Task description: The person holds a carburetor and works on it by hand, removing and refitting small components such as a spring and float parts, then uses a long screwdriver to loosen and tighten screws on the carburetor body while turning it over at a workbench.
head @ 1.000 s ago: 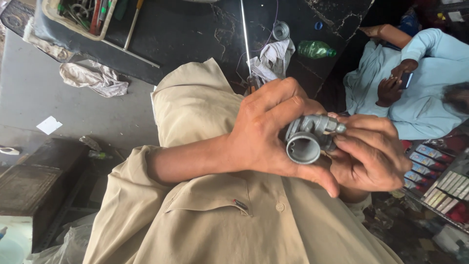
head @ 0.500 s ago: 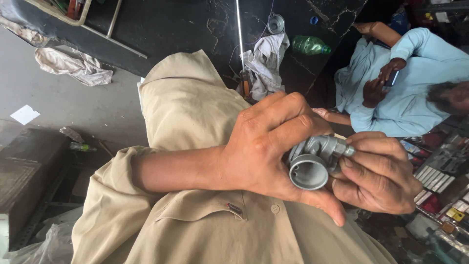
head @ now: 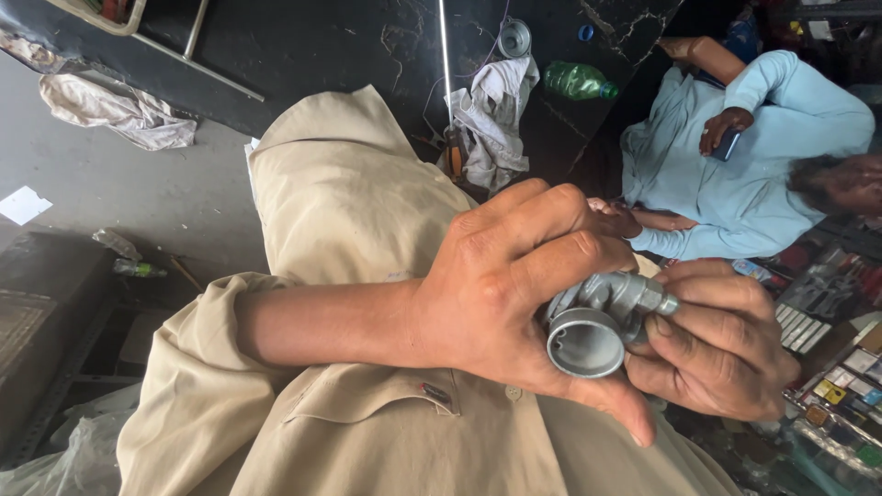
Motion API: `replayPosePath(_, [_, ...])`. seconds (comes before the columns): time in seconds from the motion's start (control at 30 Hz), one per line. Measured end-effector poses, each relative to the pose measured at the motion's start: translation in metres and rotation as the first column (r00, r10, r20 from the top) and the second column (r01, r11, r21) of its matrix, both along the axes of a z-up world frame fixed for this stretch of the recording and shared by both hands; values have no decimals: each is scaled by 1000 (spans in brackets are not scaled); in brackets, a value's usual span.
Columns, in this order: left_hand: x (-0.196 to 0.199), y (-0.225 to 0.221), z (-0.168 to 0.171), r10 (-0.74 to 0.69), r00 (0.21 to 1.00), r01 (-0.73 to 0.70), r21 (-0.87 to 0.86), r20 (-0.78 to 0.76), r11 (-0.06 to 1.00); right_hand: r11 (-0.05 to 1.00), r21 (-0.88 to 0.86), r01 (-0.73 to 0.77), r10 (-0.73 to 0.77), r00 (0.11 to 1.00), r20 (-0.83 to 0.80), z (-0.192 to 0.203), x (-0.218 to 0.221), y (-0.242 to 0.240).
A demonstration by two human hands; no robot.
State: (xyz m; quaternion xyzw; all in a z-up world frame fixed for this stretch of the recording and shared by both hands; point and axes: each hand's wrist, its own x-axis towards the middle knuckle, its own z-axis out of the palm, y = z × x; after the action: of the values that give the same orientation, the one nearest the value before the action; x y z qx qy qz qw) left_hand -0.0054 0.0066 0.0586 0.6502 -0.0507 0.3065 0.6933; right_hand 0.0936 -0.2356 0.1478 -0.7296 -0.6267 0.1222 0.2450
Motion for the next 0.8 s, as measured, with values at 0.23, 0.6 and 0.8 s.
replayPosePath(0.23, [1, 3, 3, 0, 1000, 0, -11, -1, 1000, 1000, 2, 1, -1, 1000, -8, 0, 0, 0])
replayPosePath(0.6, [5, 5, 0, -6, 1000, 6, 13, 3, 1000, 997, 55, 52, -57, 995, 81, -4, 1, 15])
replayPosePath(0.8, [2, 9, 0, -9, 1000, 9, 11, 7, 1000, 994, 10, 112, -112, 991, 66, 1, -9, 23])
